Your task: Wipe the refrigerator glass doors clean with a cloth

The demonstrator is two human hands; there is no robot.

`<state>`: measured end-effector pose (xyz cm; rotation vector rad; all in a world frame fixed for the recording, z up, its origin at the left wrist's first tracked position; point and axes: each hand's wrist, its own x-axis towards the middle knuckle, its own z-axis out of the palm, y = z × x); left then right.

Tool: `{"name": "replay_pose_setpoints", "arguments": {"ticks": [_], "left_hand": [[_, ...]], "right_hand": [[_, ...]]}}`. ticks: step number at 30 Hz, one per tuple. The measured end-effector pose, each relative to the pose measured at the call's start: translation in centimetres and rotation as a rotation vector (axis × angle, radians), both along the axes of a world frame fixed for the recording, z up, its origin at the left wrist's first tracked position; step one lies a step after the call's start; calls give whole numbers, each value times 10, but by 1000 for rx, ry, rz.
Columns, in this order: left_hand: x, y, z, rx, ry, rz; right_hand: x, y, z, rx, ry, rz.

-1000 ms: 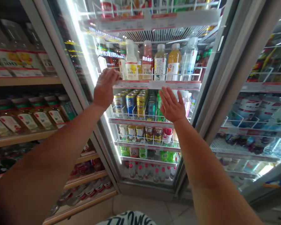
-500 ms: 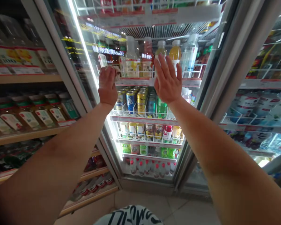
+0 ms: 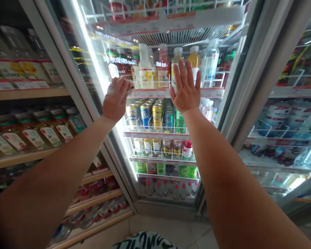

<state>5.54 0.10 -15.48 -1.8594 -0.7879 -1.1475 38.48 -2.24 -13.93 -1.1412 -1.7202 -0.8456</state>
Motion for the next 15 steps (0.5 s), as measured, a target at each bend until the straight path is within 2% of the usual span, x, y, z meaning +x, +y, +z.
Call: {"name": "replay_pose_setpoints", "arguments": {"ticks": [2, 4, 7, 9, 10, 12, 15], "left_hand": [[10, 8, 19, 14, -89, 5], [32, 11, 26, 40, -126, -7], [68, 4, 11, 47, 38, -66], [81, -2, -1, 18, 187, -89], [81, -4, -4, 7, 262, -90], [70, -5, 2, 17, 356, -76], [44, 3, 20, 96, 222, -15]], "right_hand": [[0, -1, 0, -7, -6, -15], [0, -4, 0, -18, -15, -20], [0, -8, -1, -17, -13, -14], [0, -9, -1, -17, -9, -10], [0, -9, -1, -22, -6, -10], [0, -9, -1, -40, -1, -7], [1, -9, -1, -52, -2, -5]]}}
